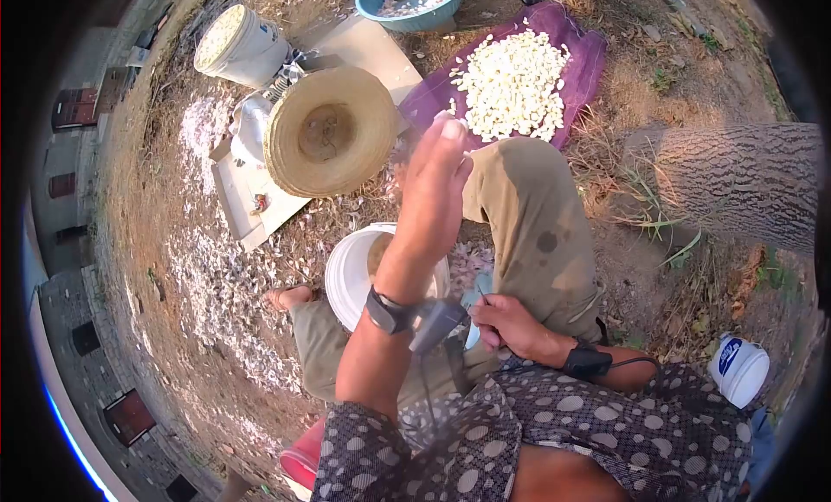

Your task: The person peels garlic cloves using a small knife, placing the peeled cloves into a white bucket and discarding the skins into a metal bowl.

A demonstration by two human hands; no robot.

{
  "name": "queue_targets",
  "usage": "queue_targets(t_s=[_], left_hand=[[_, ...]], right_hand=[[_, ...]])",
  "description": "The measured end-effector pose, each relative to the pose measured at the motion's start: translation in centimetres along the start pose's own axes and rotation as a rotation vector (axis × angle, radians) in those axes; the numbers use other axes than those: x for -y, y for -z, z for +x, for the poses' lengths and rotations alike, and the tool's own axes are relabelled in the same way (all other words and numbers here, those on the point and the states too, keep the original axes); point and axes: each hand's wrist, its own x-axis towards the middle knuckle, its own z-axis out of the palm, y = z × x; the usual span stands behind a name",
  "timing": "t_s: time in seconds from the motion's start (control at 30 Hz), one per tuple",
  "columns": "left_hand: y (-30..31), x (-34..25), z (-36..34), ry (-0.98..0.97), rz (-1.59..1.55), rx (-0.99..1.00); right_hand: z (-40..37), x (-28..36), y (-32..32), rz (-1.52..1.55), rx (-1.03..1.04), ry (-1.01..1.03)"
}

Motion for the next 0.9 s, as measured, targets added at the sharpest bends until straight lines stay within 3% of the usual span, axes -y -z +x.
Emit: queue_targets(t_s=[0.03, 0.13, 0.23, 0.3, 0.37, 0.47, 0.5, 0.53, 0.57, 0.63, 0.77, 0.9], left_hand=[[-0.3, 0.6, 0.1, -0.026, 0.035, 0.037], [2.9, 2.5, 0.2, -0.187, 0.028, -0.157], [7.3, 1.5, -4.4, -0.413, -0.008, -0.372], [11.8, 1.7, -8.7, -0.417, 0.039, -0.531], [17.1, 2.7, -13.5, -0.206, 0.172, -0.666], [21.7, 2.6, -19.2, 0.284, 0.583, -0.553], [22.6, 1.9, -20.1, 0.474, 0.861, -0.455], [22.2, 1.5, -20.8, 0.543, 0.893, -0.466], [25.1, 3.6, -21.3, 0.398, 1.156, -0.429], [27.6, 5.6, -19.3, 0.151, 1.270, -0.369], [31.2, 9.4, -11.9, 0.242, 1.313, -0.179], [36.1, 18.0, -6.9, 0.390, 1.421, -0.064]], right_hand=[[0.3, -0.1, 0.2, 0.011, -0.009, -0.001], [0.9, -0.7, 0.0, 0.023, -0.026, 0.001], [0.8, -0.3, -0.1, -0.024, -0.029, 0.017], [0.8, -0.6, -0.4, -0.050, 0.002, 0.046], [1.4, -0.8, -0.5, -0.036, -0.049, 0.058], [2.3, -1.7, -0.5, -0.008, -0.089, 0.008], [2.8, -1.8, -0.1, 0.012, -0.097, -0.010], [3.1, -1.8, -0.3, 0.069, -0.093, -0.074], [3.2, -1.5, -0.4, 0.126, -0.106, -0.128], [3.6, -1.1, -1.0, 0.207, -0.140, -0.207], [4.0, -0.8, -1.7, 0.275, -0.122, -0.292], [4.2, -0.4, -2.0, 0.347, -0.075, -0.266]])
